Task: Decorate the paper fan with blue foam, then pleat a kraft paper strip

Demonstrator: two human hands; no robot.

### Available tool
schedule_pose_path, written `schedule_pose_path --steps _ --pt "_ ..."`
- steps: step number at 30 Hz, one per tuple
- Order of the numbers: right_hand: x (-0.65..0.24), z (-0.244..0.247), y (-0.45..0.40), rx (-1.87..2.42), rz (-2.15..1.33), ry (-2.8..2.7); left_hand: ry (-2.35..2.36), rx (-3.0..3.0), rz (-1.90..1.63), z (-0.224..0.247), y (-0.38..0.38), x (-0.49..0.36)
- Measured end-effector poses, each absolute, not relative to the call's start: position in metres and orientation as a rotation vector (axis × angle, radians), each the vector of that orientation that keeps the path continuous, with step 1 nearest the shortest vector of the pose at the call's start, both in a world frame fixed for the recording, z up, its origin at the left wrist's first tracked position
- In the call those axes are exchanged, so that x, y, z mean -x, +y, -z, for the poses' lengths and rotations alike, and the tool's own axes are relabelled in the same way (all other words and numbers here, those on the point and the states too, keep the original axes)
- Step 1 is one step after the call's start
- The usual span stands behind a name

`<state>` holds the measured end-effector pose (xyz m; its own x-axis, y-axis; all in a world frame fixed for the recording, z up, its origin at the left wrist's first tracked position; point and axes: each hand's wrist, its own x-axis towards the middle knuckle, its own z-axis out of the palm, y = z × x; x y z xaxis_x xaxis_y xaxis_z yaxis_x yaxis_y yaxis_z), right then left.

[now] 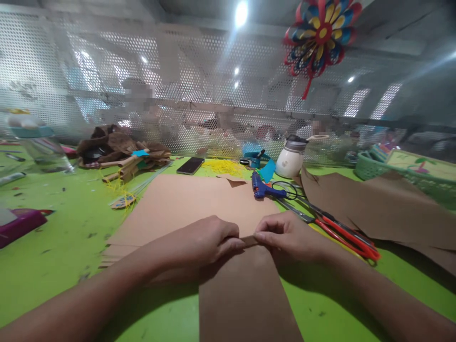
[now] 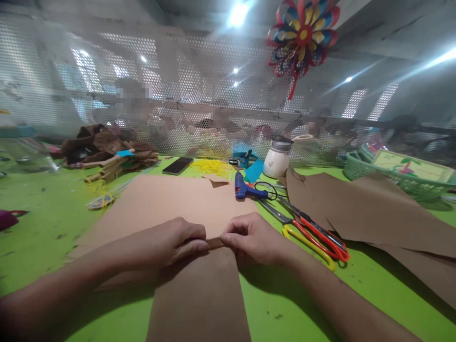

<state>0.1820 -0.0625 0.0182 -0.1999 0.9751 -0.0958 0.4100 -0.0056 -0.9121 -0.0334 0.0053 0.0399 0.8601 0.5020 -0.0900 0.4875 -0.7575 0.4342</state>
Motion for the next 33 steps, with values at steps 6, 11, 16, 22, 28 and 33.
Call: schedule_pose_path --steps 6,11,16,22,28,33 --pt "-0.176 -0.021 -0.067 1.312 -0.903 -2.002 0.714 -2.678 -0.14 -0.04 0.001 0.032" --pt "-0.176 -0.022 -0.066 1.353 -0.831 -2.05 0.688 -2.708 -0.151 -0.039 0.0 0.03" --pt "-0.183 -0.016 -0.063 1.35 -1.109 -1.884 0.64 -2.52 -0.099 -0.041 0.007 0.031" --pt "-0.189 -0.013 -0.06 1.368 -1.262 -1.761 0.544 -2.378 0.011 -0.044 0.024 0.033" --pt "-0.182 -0.016 -0.062 1.4 -1.082 -1.931 0.603 -2.469 -0.033 -0.04 0.023 0.031" --pt "-0.179 -0.016 -0.063 1.39 -0.883 -2.03 0.639 -2.559 -0.098 -0.039 0.018 0.029"
